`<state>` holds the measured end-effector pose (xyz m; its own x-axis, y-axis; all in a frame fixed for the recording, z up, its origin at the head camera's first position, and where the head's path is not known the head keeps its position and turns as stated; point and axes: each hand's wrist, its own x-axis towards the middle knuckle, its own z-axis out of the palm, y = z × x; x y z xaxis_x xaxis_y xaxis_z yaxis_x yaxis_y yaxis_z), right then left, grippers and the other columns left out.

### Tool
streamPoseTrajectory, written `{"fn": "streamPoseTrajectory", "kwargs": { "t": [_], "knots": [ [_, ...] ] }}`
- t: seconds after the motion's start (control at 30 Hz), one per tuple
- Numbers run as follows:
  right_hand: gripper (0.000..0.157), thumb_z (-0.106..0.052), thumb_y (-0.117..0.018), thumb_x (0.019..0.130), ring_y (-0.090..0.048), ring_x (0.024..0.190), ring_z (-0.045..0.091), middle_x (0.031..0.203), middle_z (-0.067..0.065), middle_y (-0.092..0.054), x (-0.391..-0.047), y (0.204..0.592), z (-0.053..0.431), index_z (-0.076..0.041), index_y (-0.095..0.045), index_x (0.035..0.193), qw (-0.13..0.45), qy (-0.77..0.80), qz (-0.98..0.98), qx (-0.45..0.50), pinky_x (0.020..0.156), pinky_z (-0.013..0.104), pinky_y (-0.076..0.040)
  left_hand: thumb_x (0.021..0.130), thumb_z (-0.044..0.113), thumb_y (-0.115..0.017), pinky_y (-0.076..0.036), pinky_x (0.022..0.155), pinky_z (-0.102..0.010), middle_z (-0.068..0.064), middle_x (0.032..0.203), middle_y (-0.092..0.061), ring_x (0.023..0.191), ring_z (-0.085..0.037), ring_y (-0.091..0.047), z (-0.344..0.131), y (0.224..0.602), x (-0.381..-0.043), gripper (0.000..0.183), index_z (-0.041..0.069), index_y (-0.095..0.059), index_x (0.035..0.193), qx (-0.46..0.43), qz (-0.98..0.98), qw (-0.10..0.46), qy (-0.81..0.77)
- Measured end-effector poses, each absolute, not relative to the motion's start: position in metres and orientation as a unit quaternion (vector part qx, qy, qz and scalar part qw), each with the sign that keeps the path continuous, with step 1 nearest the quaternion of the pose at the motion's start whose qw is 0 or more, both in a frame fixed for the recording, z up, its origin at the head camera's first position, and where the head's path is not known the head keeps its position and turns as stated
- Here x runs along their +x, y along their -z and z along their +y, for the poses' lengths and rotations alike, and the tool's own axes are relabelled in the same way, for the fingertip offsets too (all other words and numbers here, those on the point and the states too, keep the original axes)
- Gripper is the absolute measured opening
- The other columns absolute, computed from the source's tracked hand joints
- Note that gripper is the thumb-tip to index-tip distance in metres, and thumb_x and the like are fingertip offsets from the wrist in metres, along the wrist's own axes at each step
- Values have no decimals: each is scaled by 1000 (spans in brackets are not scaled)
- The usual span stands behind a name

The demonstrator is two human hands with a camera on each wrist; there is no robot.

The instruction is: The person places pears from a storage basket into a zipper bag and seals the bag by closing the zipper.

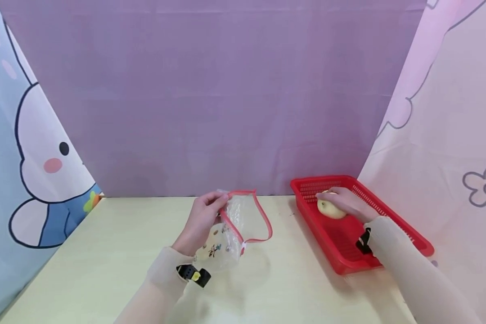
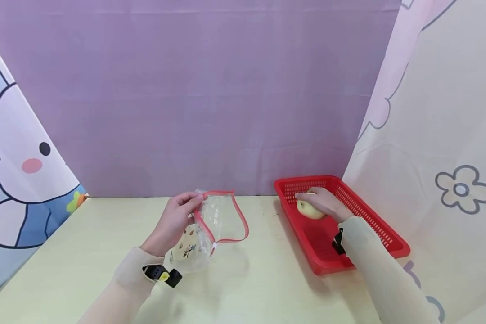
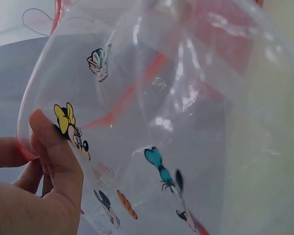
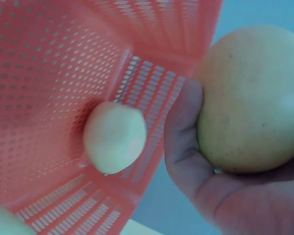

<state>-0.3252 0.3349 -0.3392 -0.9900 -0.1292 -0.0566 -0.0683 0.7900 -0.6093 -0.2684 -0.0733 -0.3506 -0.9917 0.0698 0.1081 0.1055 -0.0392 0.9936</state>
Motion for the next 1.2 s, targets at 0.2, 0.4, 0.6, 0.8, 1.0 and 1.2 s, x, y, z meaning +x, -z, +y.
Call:
{"fn": "streamPoseTrajectory", "kwargs": {
  "t": [0.2,0.4,0.6,0.8,1.0,1.2],
  "knots": [
    [54,-54,-61,95,-61,82,22,101,9,-61,-324,333,324,-7,-59,123,24,321,946,-45,70,31,-51,104,22,-60,-57,77,-33,-17,107,-59,89,-23,-59,-75,351,-267,24,5,-68,120,-64,-693,16,718],
    [65,-58,-63,92,-58,101,27,120,13,-57,-319,326,311,-8,-53,133,32,348,937,-16,76,34,-54,104,21,-61,-57,77,-33,-14,105,-59,90,-23,-59,-77,352,-266,24,5,-68,120,-63,-695,16,716],
    [70,-62,-63,91,-56,108,29,126,14,-55,-314,316,295,-11,-50,137,39,374,926,10,79,38,-56,104,24,-60,-57,78,-32,-15,108,-59,94,-26,-59,-78,353,-264,27,5,-68,122,-67,-699,18,711],
    [65,-60,-61,93,-55,108,28,127,12,-53,-306,309,278,-12,-50,135,40,446,894,4,83,39,-54,105,22,-60,-57,79,-33,-16,109,-58,96,-28,-59,-77,352,-263,28,3,-67,123,-66,-698,19,713],
    [60,-60,-61,94,-55,107,29,125,12,-52,-296,302,263,-13,-53,131,35,510,859,-29,86,42,-53,104,23,-61,-57,78,-34,-11,105,-59,92,-24,-59,-75,351,-265,27,5,-68,122,-69,-698,20,712],
    [53,-60,-61,94,-54,108,30,120,12,-55,-286,300,251,-17,-58,123,20,494,867,-64,87,42,-47,104,22,-61,-57,77,-34,-10,103,-58,91,-24,-60,-73,351,-265,25,6,-69,121,-66,-697,20,714]
  ]
}}
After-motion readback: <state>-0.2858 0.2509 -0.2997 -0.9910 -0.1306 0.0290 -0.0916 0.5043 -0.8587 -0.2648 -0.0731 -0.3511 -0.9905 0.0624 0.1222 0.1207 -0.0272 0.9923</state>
